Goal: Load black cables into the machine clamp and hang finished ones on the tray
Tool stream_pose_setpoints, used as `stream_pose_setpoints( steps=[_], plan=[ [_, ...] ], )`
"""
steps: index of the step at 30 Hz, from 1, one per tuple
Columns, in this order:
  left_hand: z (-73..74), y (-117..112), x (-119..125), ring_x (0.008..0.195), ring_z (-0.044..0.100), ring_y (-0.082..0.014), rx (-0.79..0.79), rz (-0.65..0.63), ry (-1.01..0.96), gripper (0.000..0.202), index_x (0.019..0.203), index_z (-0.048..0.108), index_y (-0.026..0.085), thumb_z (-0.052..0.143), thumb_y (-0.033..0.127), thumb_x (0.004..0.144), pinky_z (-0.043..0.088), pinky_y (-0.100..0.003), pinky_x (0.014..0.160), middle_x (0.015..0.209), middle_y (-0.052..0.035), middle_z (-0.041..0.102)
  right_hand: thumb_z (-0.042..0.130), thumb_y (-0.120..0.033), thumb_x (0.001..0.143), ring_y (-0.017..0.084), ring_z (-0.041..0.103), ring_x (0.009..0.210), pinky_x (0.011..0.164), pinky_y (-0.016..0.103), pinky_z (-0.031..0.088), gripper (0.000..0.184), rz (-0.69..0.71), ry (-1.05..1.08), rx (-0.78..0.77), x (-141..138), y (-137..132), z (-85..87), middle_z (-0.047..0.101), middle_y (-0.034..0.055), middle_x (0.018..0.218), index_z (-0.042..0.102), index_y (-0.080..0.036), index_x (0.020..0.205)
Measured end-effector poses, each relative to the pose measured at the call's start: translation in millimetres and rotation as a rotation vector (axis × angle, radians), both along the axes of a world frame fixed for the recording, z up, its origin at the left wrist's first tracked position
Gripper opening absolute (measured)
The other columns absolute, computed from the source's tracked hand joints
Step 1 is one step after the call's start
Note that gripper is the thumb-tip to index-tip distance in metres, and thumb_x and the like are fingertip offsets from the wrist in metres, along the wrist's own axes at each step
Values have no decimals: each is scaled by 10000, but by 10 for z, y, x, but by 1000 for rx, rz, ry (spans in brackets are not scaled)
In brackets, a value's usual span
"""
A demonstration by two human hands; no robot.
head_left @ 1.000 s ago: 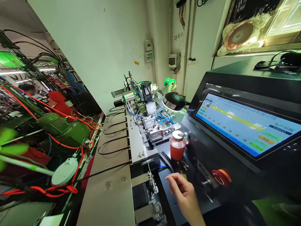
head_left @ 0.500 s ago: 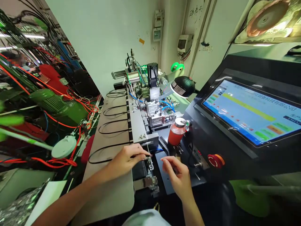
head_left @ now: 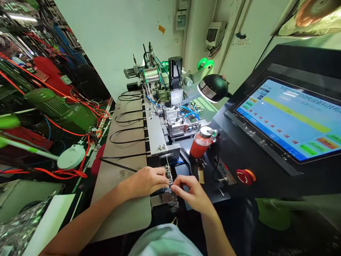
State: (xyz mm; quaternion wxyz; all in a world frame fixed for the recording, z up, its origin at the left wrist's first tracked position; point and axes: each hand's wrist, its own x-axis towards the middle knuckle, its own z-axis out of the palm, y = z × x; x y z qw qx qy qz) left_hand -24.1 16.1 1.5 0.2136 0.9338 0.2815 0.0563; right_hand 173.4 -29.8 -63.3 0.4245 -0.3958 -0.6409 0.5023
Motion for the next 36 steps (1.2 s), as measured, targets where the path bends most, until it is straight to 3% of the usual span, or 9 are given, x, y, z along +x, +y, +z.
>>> stream_pose_setpoints(
  steps=[1, 3, 8, 12, 18, 23, 31, 36],
  plan=[
    [27, 2, -5, 623, 524, -92, -38, -3, -11, 245, 869, 704, 193, 487, 269, 953, 366, -197, 581, 762, -1, 578, 596, -262, 865, 105, 458, 565, 544, 220, 354, 227, 30, 6, -5, 10, 9, 14, 529, -29, 588, 598, -163, 661],
    [53, -17, 22, 649, 539, -99, -96, 95, -108, 233, 851, 701, 177, 505, 263, 942, 379, -195, 605, 750, -6, 585, 588, -270, 876, 108, 466, 569, 540, 221, 359, 230, -39, 40, 13, -10, 21, 26, 534, -26, 597, 596, -165, 671],
    [-23, -140, 205, 656, 533, -104, -268, 473, -384, 258, 792, 669, 147, 520, 309, 925, 396, -201, 613, 719, -1, 600, 535, -235, 924, 124, 517, 600, 561, 236, 397, 189, -485, 84, 321, -237, 18, -41, 574, -4, 658, 587, -185, 749],
    [-84, -184, 261, 638, 517, -100, -340, 533, -463, 282, 791, 668, 141, 524, 346, 920, 396, -204, 595, 733, -4, 604, 495, -192, 932, 123, 508, 539, 534, 249, 392, 186, -681, -28, 523, -383, 11, -103, 570, -1, 619, 566, -194, 760],
    [-111, -79, 193, 687, 563, -127, -172, 519, -322, 247, 787, 671, 151, 489, 257, 917, 411, -225, 642, 766, -26, 646, 460, -266, 951, 130, 535, 561, 546, 240, 409, 251, -581, -61, 337, -267, 32, -98, 583, 4, 630, 568, -188, 739],
    [-201, 12, 174, 664, 587, -142, -123, 575, -114, 278, 728, 661, 162, 458, 204, 913, 407, -237, 651, 713, -16, 666, 499, -351, 934, 122, 488, 538, 526, 228, 382, 298, -633, -1, 148, -94, 50, -151, 518, -21, 588, 578, -178, 706],
    [-226, 33, 191, 677, 607, -150, -126, 615, -45, 278, 739, 670, 165, 457, 208, 912, 398, -250, 656, 722, -19, 686, 512, -387, 928, 126, 488, 553, 552, 239, 386, 317, -587, 4, 109, -81, 62, -280, 531, -16, 597, 585, -175, 703],
    [-202, 66, 224, 648, 589, -144, -109, 589, -4, 273, 701, 655, 159, 467, 195, 897, 380, -244, 629, 681, -15, 663, 440, -367, 962, 121, 449, 568, 549, 238, 350, 331, -477, -48, 95, -106, 148, -279, 473, -25, 606, 540, -182, 705]
  ],
)
